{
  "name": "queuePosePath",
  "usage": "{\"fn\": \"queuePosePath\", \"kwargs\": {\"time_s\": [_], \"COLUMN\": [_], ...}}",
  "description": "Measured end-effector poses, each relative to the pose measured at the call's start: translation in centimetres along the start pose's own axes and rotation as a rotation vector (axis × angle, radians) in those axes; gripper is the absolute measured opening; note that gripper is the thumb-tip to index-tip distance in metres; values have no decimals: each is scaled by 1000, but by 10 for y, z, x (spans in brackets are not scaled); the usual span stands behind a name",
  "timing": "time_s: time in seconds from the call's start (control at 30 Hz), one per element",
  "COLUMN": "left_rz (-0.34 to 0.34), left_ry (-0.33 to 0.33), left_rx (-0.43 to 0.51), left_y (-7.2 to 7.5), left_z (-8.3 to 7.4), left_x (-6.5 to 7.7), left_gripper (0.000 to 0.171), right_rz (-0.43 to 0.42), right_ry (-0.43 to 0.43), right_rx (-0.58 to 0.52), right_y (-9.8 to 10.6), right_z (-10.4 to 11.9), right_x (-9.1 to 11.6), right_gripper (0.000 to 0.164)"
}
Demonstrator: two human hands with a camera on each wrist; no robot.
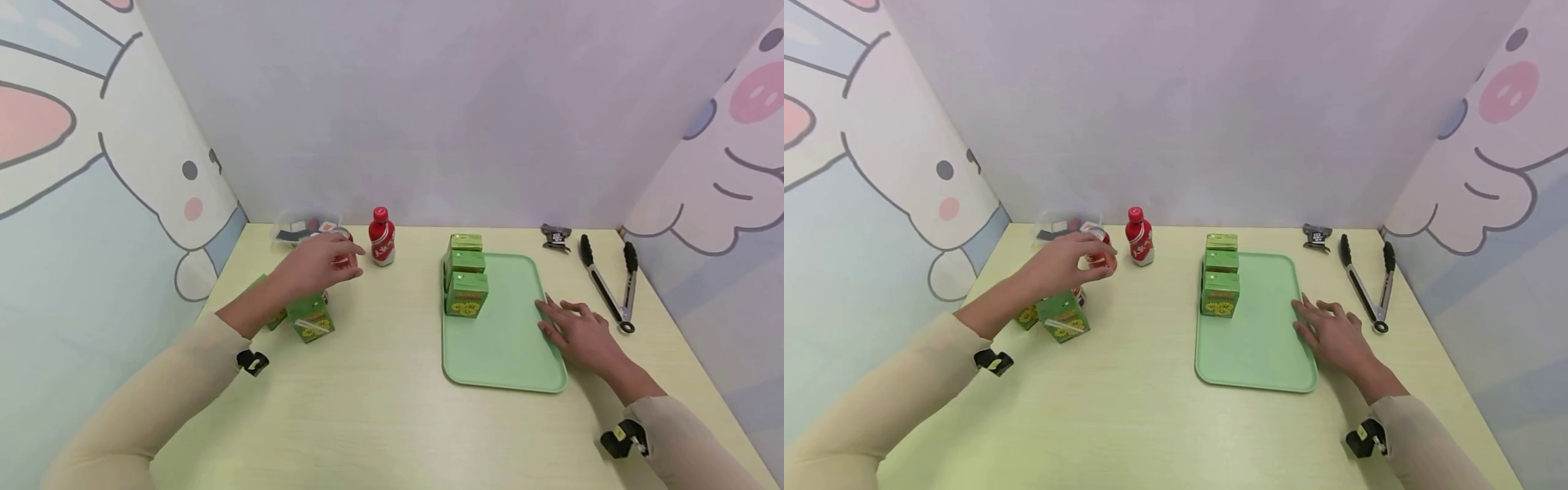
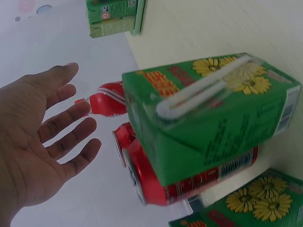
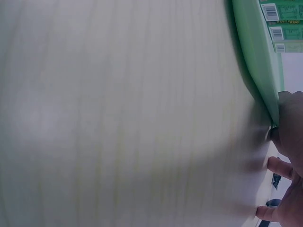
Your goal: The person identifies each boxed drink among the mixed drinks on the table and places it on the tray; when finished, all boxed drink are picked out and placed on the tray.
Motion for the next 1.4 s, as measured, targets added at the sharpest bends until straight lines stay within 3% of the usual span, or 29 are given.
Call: {"fn": "queuePosePath", "kwargs": {"time_s": [0.2,0.43,0.9,1.4], "left_rz": [3,11,79,136], "left_ry": [8,109,259,322], "left_rx": [29,-13,5,-74], "left_y": [10,18,35,40], "left_z": [13,30,44,66], "left_x": [11,27,60,96], "left_gripper": [17,41,50,64], "right_rz": [3,8,4,17], "right_ry": [1,-5,-2,1], "right_rx": [-3,2,-4,1], "right_y": [1,2,2,5], "right_z": [3,2,1,5], "right_x": [0,2,2,3], "right_gripper": [57,56,56,57]}}
Point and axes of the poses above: each hand's wrist, its own x-axis away from the middle knuckle, its own y-axis out of the back of the hand, z = x × y, the point moved 4 cm from there along -x, towards the middle knuckle, and after that the axes turned 8 degrees about -y, right-handed, at the moved point
